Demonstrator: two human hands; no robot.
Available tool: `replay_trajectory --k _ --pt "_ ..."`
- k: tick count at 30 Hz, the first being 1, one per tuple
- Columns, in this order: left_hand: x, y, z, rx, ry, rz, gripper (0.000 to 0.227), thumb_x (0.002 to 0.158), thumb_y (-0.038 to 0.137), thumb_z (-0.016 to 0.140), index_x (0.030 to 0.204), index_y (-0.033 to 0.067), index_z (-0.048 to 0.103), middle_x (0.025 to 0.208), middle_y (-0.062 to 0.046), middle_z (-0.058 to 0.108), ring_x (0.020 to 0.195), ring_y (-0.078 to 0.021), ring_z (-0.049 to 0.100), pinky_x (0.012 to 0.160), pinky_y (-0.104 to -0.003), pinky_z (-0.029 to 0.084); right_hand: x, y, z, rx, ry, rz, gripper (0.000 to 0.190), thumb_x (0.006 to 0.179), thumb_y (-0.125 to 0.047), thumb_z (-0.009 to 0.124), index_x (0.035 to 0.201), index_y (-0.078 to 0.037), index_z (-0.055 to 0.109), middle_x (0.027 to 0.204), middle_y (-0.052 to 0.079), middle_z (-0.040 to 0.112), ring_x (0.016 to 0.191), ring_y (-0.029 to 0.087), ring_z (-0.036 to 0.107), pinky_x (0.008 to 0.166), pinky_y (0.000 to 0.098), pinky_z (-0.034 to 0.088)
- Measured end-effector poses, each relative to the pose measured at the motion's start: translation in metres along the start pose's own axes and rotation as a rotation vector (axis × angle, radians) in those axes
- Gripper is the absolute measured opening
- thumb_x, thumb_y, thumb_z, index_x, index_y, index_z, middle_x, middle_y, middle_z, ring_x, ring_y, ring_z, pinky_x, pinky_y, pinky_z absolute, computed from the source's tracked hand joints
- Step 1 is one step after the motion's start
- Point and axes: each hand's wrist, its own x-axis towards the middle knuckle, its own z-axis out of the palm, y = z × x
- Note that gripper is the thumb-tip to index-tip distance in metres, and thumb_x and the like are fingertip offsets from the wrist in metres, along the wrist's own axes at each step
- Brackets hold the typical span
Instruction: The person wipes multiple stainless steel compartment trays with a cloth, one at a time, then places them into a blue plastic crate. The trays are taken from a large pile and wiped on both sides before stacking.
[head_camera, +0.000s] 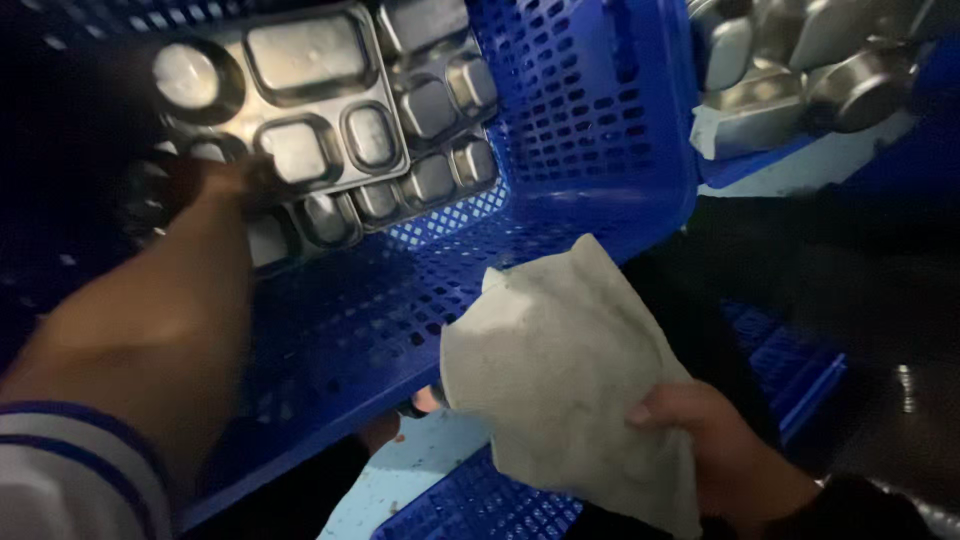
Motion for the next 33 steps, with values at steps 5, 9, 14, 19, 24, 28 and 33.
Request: replay_trajectory --k 5,9,14,19,24,28,33 --pt "-0.013 0.002 -0.014 -0.123 -0.028 -0.01 0.062 0.088 0.032 0.074 0.138 0.008 0.047 0.129 -0.021 0.064 0.119 -0.0355 0.064 0.101 -0.046 0.053 0.008 0.003 -0.009 0.057 -0.064 0.039 0.091 0.067 -0.027 0.064 0.141 0.017 0.033 0.117 0.037 0.063 0.101 0.046 0.068 0.079 0.0558 0.06" --pt "-0.019 -0.016 -0.017 -0.266 -0.054 0.006 0.057 0.091 0.027 0.071 0.14 0.0129 0.044 0.129 -0.018 0.064 0.119 -0.0336 0.064 0.1 -0.046 0.053 0.0 -0.005 0.006 -0.04 -0.008 -0.018 0.098 0.062 -0.031 0.062 0.149 0.005 0.033 0.117 0.035 0.065 0.099 0.045 0.071 0.078 0.0572 0.061" --pt "-0.035 -0.018 0.013 -1.102 -0.315 0.053 0.053 0.096 0.021 0.067 0.142 0.019 0.04 0.13 -0.015 0.064 0.119 -0.0313 0.064 0.1 -0.047 0.054 -0.013 0.001 0.009 -0.086 0.016 -0.02 0.09 0.071 -0.023 0.062 0.149 -0.001 0.025 0.121 0.038 0.059 0.107 0.052 0.072 0.082 0.0641 0.063" --pt "-0.078 0.019 -0.003 -2.232 -0.403 0.082 0.06 0.1 0.008 0.062 0.142 0.0325 0.028 0.132 -0.012 0.059 0.119 -0.0306 0.062 0.106 -0.054 0.055 -0.04 0.001 -0.012 -0.002 0.025 -0.063 0.092 0.065 -0.029 0.063 0.142 0.014 0.039 0.11 0.036 0.067 0.095 0.045 0.071 0.076 0.0557 0.059" --pt "-0.148 0.059 -0.075 -2.191 -0.408 0.355 0.057 0.096 0.003 0.054 0.146 0.0262 0.037 0.134 -0.016 0.059 0.116 -0.0362 0.067 0.1 -0.06 0.059 -0.066 -0.024 -0.031 -0.129 0.088 -0.192 0.083 0.067 -0.024 0.059 0.138 0.017 0.045 0.107 0.037 0.066 0.09 0.047 0.071 0.074 0.0594 0.059" --pt "-0.226 0.096 -0.128 -1.619 -0.099 0.368 0.049 0.103 0.011 0.068 0.148 0.0177 0.049 0.104 -0.011 0.056 0.085 -0.0239 0.056 0.068 -0.044 0.05 -0.1 -0.065 -0.005 -0.105 -0.291 -0.377 0.071 0.076 -0.019 0.056 0.141 0.008 0.051 0.114 0.03 0.066 0.098 0.043 0.069 0.082 0.0577 0.058" --pt "-0.371 0.093 -0.203 -0.973 0.156 0.49 0.049 0.08 0.012 0.077 0.128 0.0178 0.065 0.132 -0.017 0.052 0.108 -0.0254 0.063 0.088 -0.039 0.06 -0.17 -0.13 0.074 -0.099 -0.701 -0.56 0.065 0.076 -0.012 0.05 0.141 -0.011 0.054 0.122 0.015 0.071 0.105 0.033 0.074 0.091 0.053 0.058"
